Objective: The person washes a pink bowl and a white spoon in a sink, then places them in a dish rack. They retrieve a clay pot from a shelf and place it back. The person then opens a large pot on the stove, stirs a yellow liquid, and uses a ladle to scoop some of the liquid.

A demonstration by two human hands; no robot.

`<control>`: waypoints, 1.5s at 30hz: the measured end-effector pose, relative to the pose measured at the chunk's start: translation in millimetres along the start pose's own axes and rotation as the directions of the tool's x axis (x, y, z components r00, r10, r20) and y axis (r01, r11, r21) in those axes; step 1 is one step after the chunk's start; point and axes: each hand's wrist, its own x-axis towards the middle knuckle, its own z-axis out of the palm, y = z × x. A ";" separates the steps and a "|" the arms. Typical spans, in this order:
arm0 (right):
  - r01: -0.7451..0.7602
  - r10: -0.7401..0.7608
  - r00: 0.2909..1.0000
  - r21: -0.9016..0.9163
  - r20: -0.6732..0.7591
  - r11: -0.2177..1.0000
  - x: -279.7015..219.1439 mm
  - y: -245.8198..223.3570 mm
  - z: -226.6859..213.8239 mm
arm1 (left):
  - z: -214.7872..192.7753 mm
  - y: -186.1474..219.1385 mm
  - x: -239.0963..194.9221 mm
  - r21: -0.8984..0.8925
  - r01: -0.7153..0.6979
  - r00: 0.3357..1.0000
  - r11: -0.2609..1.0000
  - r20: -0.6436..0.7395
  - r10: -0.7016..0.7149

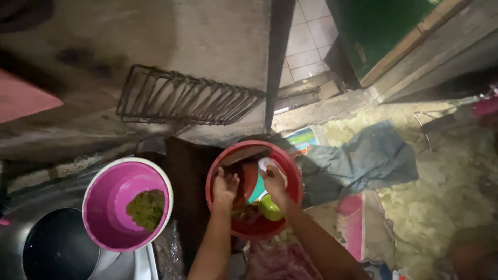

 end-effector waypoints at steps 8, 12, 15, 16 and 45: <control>-0.450 0.358 0.889 0.412 0.284 0.792 72.2 -0.9 8.2 | -11.8 27.2 37.9 -0.116 -0.193 0.927 0.974 0.303 0.220; -0.641 0.538 0.760 0.559 0.365 0.526 96.3 5.5 18.3 | -16.6 31.8 50.1 -0.206 -0.083 0.982 0.975 0.147 0.115; -0.674 0.543 0.728 0.587 0.419 0.450 102.3 10.3 21.1 | -24.3 31.3 52.8 -0.290 -0.054 0.985 0.956 0.142 0.099; -0.675 0.546 0.725 0.591 0.419 0.442 105.4 9.9 22.1 | -23.4 33.5 55.3 -0.320 -0.050 0.991 0.946 0.105 0.088; -0.594 0.219 0.797 0.664 0.564 0.453 -35.3 -53.7 -143.8 | -7.2 33.3 -110.7 0.154 0.070 0.989 0.986 0.120 -0.089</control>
